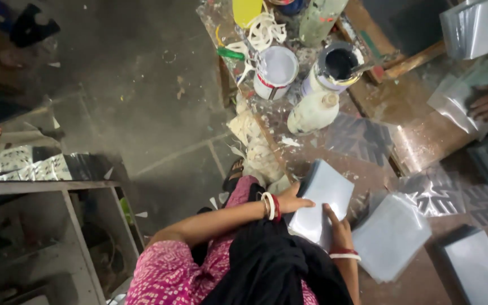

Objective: The person stacks transparent plastic sheets by picking them up from a pile and placing them into a neat stack on a table.

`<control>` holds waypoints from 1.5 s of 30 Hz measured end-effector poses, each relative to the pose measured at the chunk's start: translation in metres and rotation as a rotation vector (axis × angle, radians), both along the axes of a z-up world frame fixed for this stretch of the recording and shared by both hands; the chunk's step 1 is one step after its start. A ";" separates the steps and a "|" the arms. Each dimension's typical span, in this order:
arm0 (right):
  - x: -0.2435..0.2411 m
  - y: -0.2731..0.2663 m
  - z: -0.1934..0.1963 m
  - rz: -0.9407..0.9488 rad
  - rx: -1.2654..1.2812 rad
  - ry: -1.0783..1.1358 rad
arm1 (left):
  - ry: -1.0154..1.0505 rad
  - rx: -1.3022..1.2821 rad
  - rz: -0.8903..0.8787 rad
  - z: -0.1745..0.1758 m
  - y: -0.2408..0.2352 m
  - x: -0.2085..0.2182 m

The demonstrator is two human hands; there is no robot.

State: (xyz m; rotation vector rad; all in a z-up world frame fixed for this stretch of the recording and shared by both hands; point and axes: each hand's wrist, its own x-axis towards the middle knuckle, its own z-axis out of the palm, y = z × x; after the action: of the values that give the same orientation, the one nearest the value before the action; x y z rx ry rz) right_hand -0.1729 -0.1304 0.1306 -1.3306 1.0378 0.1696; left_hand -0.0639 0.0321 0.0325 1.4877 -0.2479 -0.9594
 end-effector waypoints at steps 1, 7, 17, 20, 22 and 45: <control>0.007 -0.001 0.004 -0.009 -0.053 0.064 | -0.070 -0.004 0.033 0.000 -0.002 0.001; 0.020 -0.011 0.030 0.114 -0.402 -0.187 | -0.412 -0.045 0.201 0.081 -0.006 -0.001; 0.050 0.088 0.144 0.353 -1.541 -0.393 | -0.461 -0.230 0.404 0.095 -0.068 -0.011; 0.042 0.114 0.173 0.401 -1.414 -0.490 | -0.228 -0.268 0.315 0.131 -0.067 0.002; 0.029 0.111 0.177 0.334 -1.369 -0.467 | -0.118 -0.304 0.289 0.133 -0.070 0.015; 0.014 0.040 -0.005 0.183 -1.425 -0.121 | 0.048 -0.329 0.255 0.019 -0.015 0.020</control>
State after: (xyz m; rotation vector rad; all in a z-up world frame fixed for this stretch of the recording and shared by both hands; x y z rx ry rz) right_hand -0.1590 -0.0908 0.1261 -2.6587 0.8925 -0.6386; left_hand -0.0434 0.0174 0.0519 1.1605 -0.1671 -0.7094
